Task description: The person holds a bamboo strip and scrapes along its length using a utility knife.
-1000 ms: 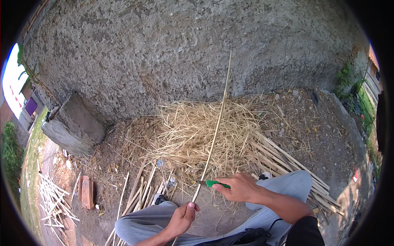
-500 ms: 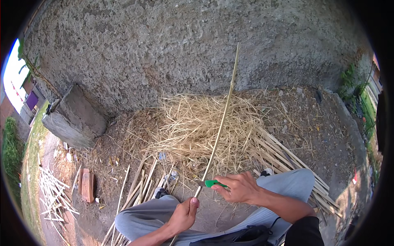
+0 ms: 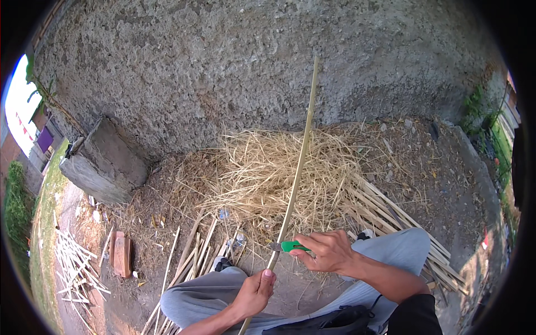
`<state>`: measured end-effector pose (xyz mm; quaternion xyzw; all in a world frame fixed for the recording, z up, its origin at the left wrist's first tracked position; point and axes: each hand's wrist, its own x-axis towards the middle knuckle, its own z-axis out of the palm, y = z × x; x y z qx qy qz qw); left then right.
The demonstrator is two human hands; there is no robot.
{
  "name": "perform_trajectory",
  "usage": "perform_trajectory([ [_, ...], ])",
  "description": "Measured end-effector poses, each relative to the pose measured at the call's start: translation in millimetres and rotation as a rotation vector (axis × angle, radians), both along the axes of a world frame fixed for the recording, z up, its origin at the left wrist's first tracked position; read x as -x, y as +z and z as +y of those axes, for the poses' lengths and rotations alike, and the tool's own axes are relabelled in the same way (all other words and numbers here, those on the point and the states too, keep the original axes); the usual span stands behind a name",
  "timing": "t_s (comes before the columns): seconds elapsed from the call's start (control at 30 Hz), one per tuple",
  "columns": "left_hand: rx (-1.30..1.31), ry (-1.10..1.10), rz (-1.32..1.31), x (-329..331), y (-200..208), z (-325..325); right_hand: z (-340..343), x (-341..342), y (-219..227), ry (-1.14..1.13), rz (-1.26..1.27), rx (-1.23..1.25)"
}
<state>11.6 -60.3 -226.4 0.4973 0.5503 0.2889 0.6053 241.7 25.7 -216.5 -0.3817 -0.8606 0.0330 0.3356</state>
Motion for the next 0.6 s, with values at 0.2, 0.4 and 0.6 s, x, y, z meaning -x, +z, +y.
perform_trajectory([
  [0.2, -0.172, -0.028, 0.233, -3, 5, -2, 1, -2, 3, -0.02, -0.019, -0.025],
  [0.4, -0.119, -0.016, 0.162, -4, 3, 0, 4, -5, 0, -0.022, 0.013, -0.046],
  [0.6, -0.045, -0.057, 0.176, -15, 24, -33, 58, -61, 18, -0.379, 0.109, 0.121],
])
